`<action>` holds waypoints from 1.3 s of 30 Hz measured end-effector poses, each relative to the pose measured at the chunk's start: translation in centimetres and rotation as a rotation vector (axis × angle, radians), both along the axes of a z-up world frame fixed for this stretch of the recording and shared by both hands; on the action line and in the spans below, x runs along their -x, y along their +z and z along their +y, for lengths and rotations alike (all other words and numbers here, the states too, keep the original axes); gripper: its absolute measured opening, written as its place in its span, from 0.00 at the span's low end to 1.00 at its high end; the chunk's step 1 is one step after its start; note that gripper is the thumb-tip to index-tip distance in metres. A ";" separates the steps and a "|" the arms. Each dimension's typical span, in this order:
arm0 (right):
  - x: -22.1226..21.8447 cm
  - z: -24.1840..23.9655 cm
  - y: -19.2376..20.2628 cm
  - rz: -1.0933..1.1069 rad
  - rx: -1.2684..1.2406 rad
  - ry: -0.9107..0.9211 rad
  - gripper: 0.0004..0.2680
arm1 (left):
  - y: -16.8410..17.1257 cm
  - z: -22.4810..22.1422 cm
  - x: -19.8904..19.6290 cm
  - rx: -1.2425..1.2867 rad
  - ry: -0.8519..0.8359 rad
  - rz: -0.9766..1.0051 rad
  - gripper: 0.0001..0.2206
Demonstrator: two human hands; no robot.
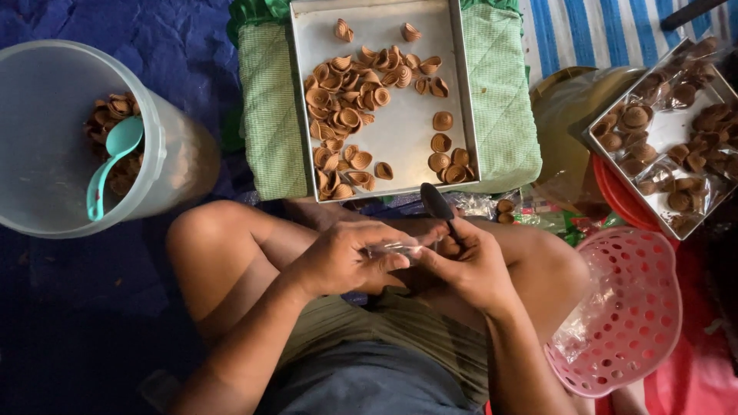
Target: Filling small pastry shells with a dark paste using a spoon and packaging them into plastic bags.
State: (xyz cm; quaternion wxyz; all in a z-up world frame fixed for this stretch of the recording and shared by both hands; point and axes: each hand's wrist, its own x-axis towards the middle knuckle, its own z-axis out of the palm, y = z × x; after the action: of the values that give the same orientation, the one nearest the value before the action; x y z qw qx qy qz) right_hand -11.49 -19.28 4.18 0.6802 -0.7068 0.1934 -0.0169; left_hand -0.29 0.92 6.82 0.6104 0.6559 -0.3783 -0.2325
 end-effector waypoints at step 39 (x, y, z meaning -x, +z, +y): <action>-9.5 1.6 -6.3 -0.056 1.263 0.223 0.08 | -4.8 3.0 -1.0 -0.463 0.557 0.023 0.23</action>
State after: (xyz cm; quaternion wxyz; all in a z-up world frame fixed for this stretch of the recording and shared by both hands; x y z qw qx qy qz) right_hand -2.03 -17.69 -2.16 0.1352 -0.9865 0.0539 -0.0751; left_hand 0.69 3.93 1.99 0.4899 0.8520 -0.1156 -0.1442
